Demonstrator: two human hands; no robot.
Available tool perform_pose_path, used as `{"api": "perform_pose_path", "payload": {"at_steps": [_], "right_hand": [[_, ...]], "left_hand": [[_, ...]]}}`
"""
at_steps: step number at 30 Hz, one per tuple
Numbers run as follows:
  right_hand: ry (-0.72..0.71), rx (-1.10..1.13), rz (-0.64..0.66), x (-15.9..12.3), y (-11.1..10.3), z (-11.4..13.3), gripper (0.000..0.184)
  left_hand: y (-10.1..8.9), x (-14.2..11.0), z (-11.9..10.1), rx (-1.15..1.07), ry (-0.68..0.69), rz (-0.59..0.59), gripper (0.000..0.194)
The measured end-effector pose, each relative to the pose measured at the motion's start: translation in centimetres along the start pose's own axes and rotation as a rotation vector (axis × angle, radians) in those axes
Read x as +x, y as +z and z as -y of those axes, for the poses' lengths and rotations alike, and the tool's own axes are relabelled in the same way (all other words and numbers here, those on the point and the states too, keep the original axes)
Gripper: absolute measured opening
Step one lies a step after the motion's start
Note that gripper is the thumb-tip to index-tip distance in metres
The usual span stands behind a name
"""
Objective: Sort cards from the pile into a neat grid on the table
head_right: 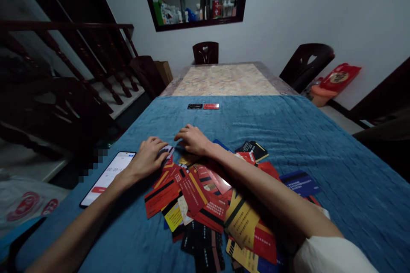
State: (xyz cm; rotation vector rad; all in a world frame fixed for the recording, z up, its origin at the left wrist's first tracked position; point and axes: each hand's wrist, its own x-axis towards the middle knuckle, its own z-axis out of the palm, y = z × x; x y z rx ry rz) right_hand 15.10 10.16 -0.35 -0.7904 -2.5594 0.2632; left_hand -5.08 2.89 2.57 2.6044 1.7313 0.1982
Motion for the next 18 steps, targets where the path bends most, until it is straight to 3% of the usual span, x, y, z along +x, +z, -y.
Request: {"api": "perform_pose_path", "payload": {"at_steps": [8, 18], "right_hand": [[-0.11, -0.039, 0.112, 0.7, 1.8, 1.7, 0.036], [-0.112, -0.119, 0.282, 2.1, 2.3, 2.7, 0.064]], "left_hand": [[-0.3, -2.4, 0.5, 0.094, -0.042, 0.064, 0.029], [0.0, -2.5, 0.5, 0.048, -0.054, 0.143, 0.033]]}}
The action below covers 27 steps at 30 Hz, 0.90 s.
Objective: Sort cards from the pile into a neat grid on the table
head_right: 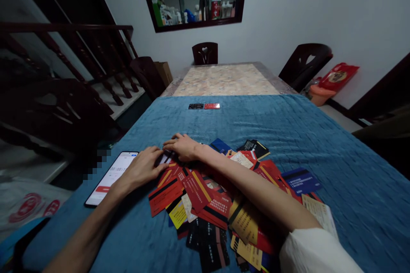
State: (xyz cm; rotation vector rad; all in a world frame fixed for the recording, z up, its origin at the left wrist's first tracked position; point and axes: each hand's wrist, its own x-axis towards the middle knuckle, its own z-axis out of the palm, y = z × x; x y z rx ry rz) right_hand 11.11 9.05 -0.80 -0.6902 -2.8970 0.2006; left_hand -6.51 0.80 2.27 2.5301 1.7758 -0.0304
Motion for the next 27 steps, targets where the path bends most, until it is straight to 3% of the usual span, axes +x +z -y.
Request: {"api": "perform_pose_path", "payload": {"at_steps": [18, 27], "right_hand": [[0.017, -0.007, -0.032, -1.8, 0.4, -0.8, 0.039], [-0.046, 0.012, -0.073, -2.2, 0.3, -1.6, 0.031]], "left_hand": [[0.4, -0.1, -0.3, -0.185, 0.048, -0.019, 0.03], [0.6, 0.2, 0.1, -0.248, 0.071, -0.067, 0.028]]}}
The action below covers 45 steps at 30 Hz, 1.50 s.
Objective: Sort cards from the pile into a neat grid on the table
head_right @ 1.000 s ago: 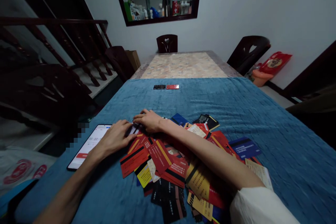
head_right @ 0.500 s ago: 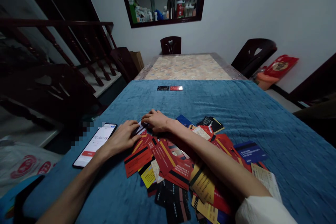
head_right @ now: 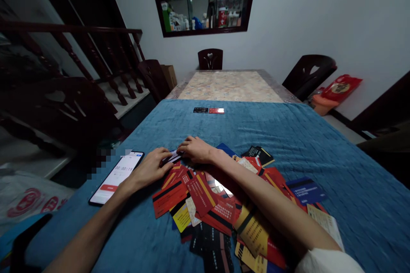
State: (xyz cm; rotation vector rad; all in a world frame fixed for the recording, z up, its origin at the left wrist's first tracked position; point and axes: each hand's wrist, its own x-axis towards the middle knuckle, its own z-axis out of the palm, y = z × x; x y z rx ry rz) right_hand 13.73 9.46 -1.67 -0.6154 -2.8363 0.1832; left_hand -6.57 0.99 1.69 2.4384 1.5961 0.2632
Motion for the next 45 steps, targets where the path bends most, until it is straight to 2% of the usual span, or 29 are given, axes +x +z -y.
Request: {"api": "perform_pose_path", "payload": {"at_steps": [5, 13, 24, 40, 45], "right_hand": [[-0.049, 0.028, -0.039, 0.2, -0.2, -0.3, 0.027], [0.016, -0.03, -0.092, -0.1, -1.0, 0.2, 0.024], [0.176, -0.086, -0.089, -0.3, -1.7, 1.2, 0.034], [0.312, -0.075, -0.115, -0.2, -0.5, 1.6, 0.037], [0.348, -0.092, -0.092, -0.1, -0.5, 1.6, 0.035]], "left_hand": [[-0.4, 0.1, 0.1, -0.046, -0.013, -0.027, 0.025], [-0.7, 0.2, 0.3, -0.163, -0.009, -0.126, 0.026], [0.6, 0.9, 1.9, -0.233, 0.047, -0.298, 0.029], [2.6, 2.1, 2.6, -0.202, 0.023, -0.424, 0.039], [3.0, 2.3, 2.4, -0.191, 0.003, -0.456, 0.033]]}}
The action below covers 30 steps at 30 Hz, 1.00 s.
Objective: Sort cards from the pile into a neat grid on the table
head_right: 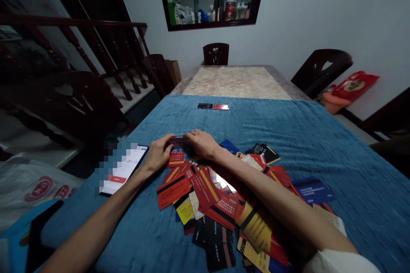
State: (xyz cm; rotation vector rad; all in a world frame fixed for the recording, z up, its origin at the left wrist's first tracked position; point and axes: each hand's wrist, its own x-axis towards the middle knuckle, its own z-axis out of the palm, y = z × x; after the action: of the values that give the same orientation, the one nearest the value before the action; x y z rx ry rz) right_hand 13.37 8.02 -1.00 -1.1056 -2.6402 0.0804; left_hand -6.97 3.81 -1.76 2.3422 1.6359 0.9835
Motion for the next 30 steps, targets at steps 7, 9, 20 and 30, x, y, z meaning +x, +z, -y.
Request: {"api": "perform_pose_path", "payload": {"at_steps": [7, 9, 20, 30], "right_hand": [[-0.03, -0.07, -0.015, -0.1, -0.1, -0.1, 0.034], [-0.047, -0.111, -0.037, -0.3, -0.1, 0.0, 0.036], [-0.057, -0.282, -0.091, -0.3, -0.6, 0.5, 0.036], [-0.024, -0.291, -0.152, -0.7, -0.7, 0.2, 0.031]], "left_hand": [[0.6, 0.2, 0.3, -0.009, 0.013, -0.041, 0.03], [0.7, 0.3, 0.3, -0.024, 0.005, -0.051, 0.03], [0.6, 0.8, -0.3, -0.097, -0.076, -0.073, 0.031], [0.7, 1.2, -1.0, -0.129, -0.108, -0.062, 0.029]]}}
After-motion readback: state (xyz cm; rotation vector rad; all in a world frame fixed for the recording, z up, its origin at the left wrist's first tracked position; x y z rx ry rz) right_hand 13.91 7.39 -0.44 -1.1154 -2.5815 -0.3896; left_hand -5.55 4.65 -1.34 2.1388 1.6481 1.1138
